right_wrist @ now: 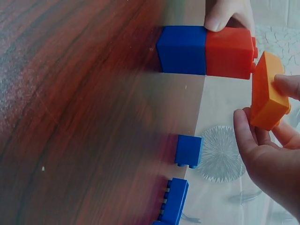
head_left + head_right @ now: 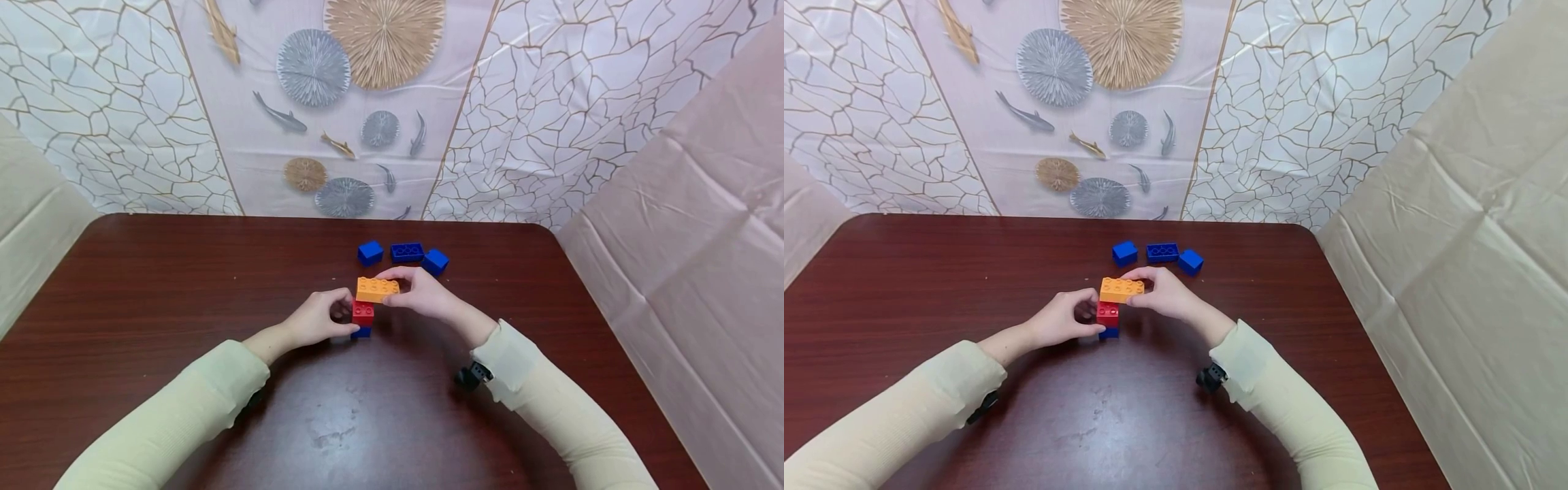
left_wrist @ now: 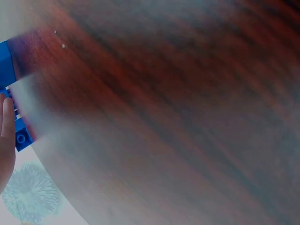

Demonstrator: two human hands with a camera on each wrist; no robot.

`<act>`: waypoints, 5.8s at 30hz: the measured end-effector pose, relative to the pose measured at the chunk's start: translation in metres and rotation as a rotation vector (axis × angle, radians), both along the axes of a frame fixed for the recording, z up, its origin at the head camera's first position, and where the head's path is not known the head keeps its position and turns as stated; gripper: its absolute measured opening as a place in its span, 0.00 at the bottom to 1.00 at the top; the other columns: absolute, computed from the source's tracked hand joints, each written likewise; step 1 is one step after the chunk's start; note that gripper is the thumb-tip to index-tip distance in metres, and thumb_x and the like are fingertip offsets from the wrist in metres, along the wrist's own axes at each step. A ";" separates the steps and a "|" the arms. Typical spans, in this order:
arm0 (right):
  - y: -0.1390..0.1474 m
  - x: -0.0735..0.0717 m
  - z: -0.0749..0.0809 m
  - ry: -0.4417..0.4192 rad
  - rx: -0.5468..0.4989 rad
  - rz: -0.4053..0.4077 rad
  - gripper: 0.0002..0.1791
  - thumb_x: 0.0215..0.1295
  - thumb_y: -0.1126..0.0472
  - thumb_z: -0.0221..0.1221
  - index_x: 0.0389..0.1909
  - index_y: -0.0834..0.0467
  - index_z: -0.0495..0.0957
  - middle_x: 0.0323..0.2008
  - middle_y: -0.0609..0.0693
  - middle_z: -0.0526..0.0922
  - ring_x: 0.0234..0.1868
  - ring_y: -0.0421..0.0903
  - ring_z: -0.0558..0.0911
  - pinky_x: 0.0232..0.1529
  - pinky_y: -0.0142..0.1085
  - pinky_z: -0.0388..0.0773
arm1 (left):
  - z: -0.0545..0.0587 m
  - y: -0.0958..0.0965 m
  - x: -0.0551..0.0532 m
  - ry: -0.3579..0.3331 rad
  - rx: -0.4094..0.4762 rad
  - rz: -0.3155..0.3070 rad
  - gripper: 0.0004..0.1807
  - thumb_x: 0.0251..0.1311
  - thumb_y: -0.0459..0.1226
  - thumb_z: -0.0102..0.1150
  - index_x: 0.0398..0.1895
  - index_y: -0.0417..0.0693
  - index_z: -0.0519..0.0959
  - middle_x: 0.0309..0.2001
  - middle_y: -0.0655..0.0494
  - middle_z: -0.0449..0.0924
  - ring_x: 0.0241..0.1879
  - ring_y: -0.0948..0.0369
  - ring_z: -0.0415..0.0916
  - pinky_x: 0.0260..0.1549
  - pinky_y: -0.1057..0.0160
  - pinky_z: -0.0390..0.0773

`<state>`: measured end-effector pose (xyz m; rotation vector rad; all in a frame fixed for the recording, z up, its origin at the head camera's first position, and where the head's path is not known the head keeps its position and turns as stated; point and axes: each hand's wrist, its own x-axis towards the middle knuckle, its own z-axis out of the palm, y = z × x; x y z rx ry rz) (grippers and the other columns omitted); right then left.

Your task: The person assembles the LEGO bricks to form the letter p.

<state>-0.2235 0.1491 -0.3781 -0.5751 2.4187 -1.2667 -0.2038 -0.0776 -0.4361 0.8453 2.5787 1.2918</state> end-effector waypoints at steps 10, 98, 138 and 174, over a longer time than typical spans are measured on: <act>-0.001 0.003 -0.001 0.072 0.039 0.093 0.22 0.56 0.66 0.62 0.53 0.61 0.75 0.49 0.58 0.79 0.41 0.46 0.75 0.40 0.30 0.76 | -0.001 0.000 -0.001 0.002 -0.007 -0.001 0.16 0.48 0.39 0.70 0.36 0.47 0.73 0.37 0.53 0.81 0.36 0.63 0.77 0.41 0.62 0.80; 0.001 0.010 -0.005 0.292 0.035 0.172 0.23 0.55 0.61 0.65 0.53 0.61 0.76 0.50 0.55 0.80 0.46 0.47 0.76 0.47 0.45 0.78 | -0.003 0.002 0.001 0.007 0.030 0.002 0.15 0.48 0.36 0.70 0.37 0.45 0.74 0.36 0.52 0.81 0.36 0.61 0.78 0.40 0.63 0.80; 0.005 0.009 -0.005 0.294 0.058 0.181 0.19 0.54 0.62 0.67 0.48 0.59 0.79 0.42 0.52 0.81 0.38 0.44 0.75 0.40 0.36 0.80 | 0.016 0.003 0.005 0.015 0.103 0.056 0.15 0.49 0.40 0.70 0.40 0.50 0.77 0.39 0.55 0.83 0.40 0.61 0.79 0.45 0.59 0.80; 0.068 -0.069 -0.025 0.138 0.165 -0.525 0.28 0.60 0.53 0.61 0.58 0.62 0.69 0.58 0.61 0.73 0.58 0.56 0.72 0.59 0.48 0.70 | 0.013 0.006 0.004 0.029 0.136 0.057 0.14 0.48 0.37 0.70 0.35 0.47 0.76 0.35 0.53 0.82 0.35 0.62 0.79 0.37 0.64 0.80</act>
